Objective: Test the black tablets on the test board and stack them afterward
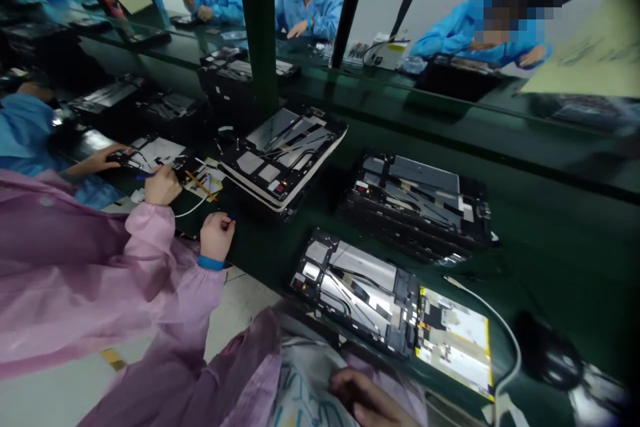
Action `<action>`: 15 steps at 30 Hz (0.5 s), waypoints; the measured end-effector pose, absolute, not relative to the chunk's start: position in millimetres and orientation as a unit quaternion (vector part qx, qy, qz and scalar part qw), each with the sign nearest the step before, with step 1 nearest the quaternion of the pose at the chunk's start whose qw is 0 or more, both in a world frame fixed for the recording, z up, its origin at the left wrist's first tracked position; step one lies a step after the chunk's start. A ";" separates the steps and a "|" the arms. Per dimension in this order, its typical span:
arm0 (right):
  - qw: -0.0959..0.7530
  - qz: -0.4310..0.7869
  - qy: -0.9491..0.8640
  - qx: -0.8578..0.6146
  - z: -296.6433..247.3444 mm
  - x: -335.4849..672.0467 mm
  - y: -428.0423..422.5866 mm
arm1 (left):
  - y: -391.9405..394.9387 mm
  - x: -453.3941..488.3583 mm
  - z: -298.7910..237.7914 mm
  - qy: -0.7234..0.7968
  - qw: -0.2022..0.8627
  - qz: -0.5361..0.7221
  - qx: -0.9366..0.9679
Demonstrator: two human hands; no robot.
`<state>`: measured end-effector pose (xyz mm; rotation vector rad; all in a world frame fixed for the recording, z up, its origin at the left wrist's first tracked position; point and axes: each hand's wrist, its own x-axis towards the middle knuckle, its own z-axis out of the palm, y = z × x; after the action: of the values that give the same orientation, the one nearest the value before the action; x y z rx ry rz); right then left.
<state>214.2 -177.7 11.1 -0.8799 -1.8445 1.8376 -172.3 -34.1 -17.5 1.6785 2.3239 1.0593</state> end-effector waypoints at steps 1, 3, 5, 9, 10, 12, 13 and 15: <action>0.191 0.660 -0.650 -0.325 15.2 213.8 -173.6 | -34.0 -171.4 -17.9 0.760 0.042 0.344 0.550; 0.184 0.664 -0.642 -0.336 26.6 216.7 -160.7 | -32.5 -169.0 -17.2 0.763 0.037 0.336 0.550; 0.204 0.658 -0.637 -0.347 37.3 223.9 -144.9 | -28.9 -166.7 -15.0 0.766 0.033 0.327 0.552; 0.323 0.588 -0.609 -0.423 43.3 241.0 -121.7 | -20.9 -162.7 -7.0 0.766 0.029 0.323 0.555; 0.350 0.561 -0.603 -0.447 41.5 244.3 -119.0 | -20.6 -160.5 -4.8 0.767 0.026 0.326 0.552; 0.382 0.490 -0.612 -0.490 36.1 249.6 -116.4 | -24.2 -151.6 -0.7 0.768 0.023 0.334 0.546; 0.384 0.446 -0.629 -0.507 33.0 251.6 -116.1 | -28.4 -144.1 0.9 0.767 0.023 0.339 0.544; 0.369 0.356 -0.675 -0.530 26.5 254.7 -116.6 | -40.5 -121.6 3.1 0.759 0.039 0.345 0.551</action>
<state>254.7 -116.6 26.5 -1.3607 -1.7327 0.9146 -121.6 -40.5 3.1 1.6875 2.3263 1.0584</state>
